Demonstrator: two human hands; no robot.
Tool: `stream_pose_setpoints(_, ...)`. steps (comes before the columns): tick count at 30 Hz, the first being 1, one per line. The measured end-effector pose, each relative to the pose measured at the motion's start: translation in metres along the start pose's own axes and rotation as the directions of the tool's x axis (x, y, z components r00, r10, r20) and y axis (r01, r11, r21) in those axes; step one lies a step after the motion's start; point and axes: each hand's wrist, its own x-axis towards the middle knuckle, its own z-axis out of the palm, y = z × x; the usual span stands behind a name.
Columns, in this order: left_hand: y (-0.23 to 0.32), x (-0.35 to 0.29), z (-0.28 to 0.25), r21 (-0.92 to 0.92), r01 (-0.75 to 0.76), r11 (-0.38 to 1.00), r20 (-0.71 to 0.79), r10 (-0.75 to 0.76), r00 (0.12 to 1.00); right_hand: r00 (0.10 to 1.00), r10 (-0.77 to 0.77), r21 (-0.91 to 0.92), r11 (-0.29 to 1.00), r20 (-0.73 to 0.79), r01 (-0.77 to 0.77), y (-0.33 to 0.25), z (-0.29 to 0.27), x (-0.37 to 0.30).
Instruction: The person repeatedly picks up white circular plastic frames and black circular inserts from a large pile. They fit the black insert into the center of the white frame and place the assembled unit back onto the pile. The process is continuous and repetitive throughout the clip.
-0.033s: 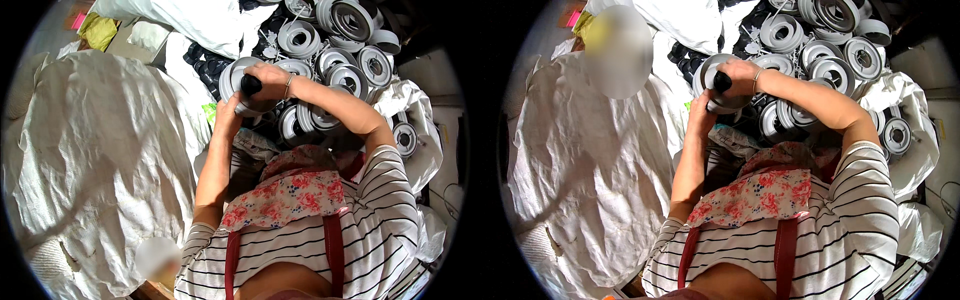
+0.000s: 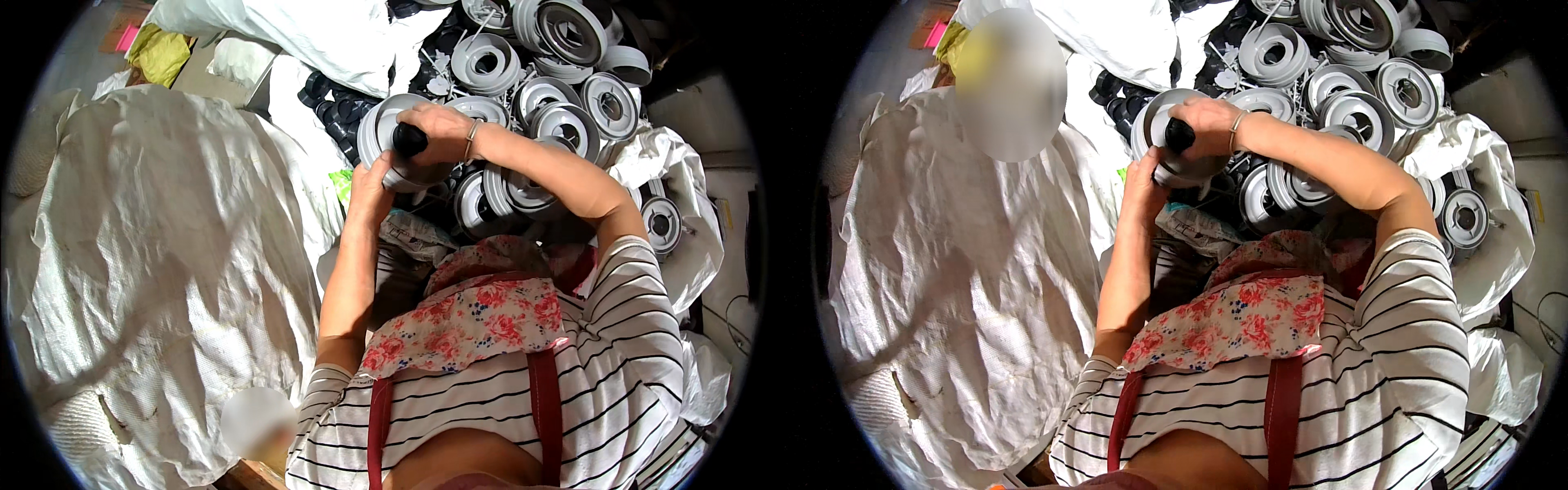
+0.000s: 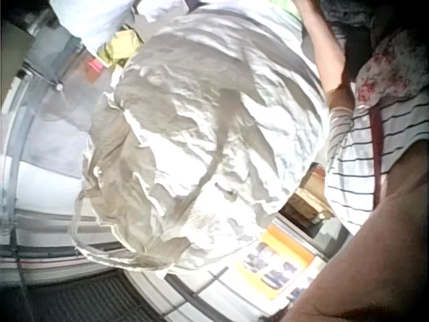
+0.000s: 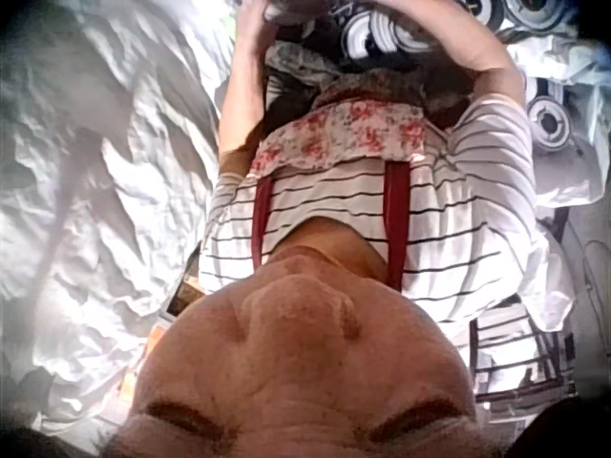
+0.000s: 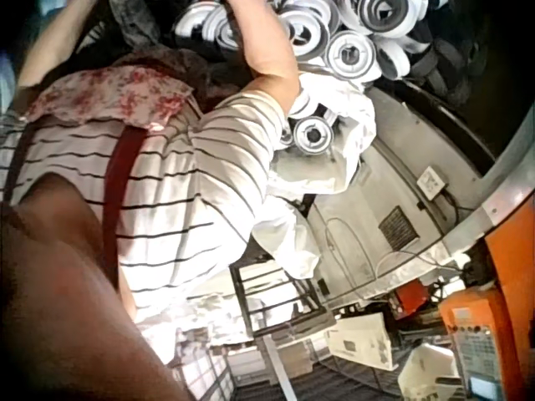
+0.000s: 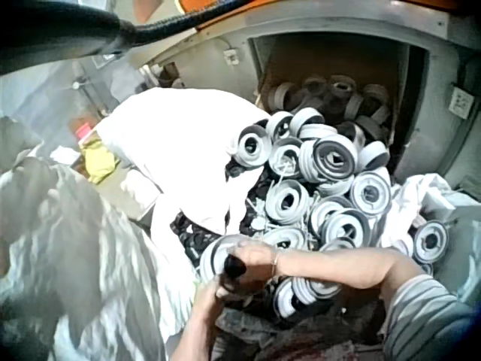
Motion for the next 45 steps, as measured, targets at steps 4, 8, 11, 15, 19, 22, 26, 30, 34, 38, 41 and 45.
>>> stream_pose_setpoints(4,0.000,0.001,-0.003,-0.133,0.084,0.988,0.069,-0.075,0.995,0.976,-0.213,-0.145,0.966,0.038,0.216,-0.002,-0.007,-0.013)
stream_pose_setpoints(8,-0.002,-0.002,-0.009,-0.166,0.147,0.975,0.096,-0.133,0.986,0.963,-0.261,-0.166,0.949,0.069,0.269,-0.008,-0.013,-0.030)
stream_pose_setpoints(11,0.000,-0.001,-0.015,-0.174,0.211,0.962,0.163,-0.184,0.969,0.903,-0.415,-0.166,0.888,0.113,0.428,-0.006,-0.013,-0.039)
stream_pose_setpoints(15,-0.004,-0.006,-0.007,-0.233,0.207,0.950,0.164,-0.171,0.971,0.960,-0.193,-0.223,0.945,0.205,0.237,-0.030,-0.023,-0.040)
stream_pose_setpoints(19,-0.002,-0.019,0.012,-0.234,0.107,0.966,0.116,-0.082,0.990,0.995,-0.013,-0.013,1.000,0.099,0.015,-0.018,-0.011,-0.035)
stream_pose_setpoints(22,-0.007,-0.022,0.016,-0.149,0.003,0.989,0.087,0.010,0.996,0.994,0.073,0.126,0.990,-0.084,-0.062,-0.011,0.004,-0.034)
stream_pose_setpoints(26,-0.005,-0.029,0.022,-0.088,-0.069,0.994,0.065,0.075,0.995,0.962,0.270,0.305,0.920,-0.031,-0.248,-0.021,-0.006,-0.026)
stream_pose_setpoints(30,-0.003,-0.030,0.032,0.023,-0.148,0.989,0.023,0.147,0.989,0.898,0.440,0.397,0.823,0.008,-0.407,-0.018,-0.003,-0.023)
stream_pose_setpoints(34,0.007,-0.032,0.042,0.060,-0.177,0.982,0.034,0.175,0.984,0.815,0.556,0.616,0.587,0.165,-0.525,-0.012,0.004,-0.020)
stream_pose_setpoints(38,-0.006,-0.027,0.019,0.176,-0.143,0.974,-0.004,0.146,0.989,0.865,0.489,0.427,0.762,0.111,-0.486,-0.013,0.000,-0.021)
stream_pose_setpoints(41,-0.005,-0.024,0.013,-0.031,-0.051,0.998,-0.038,0.050,0.998,0.947,0.319,0.418,0.865,-0.027,-0.279,-0.016,0.004,-0.028)
stream_pose_setpoints(45,0.000,-0.024,0.010,0.077,-0.008,0.997,0.001,0.008,1.000,0.975,0.168,0.294,0.948,-0.146,-0.120,-0.015,0.010,-0.028)
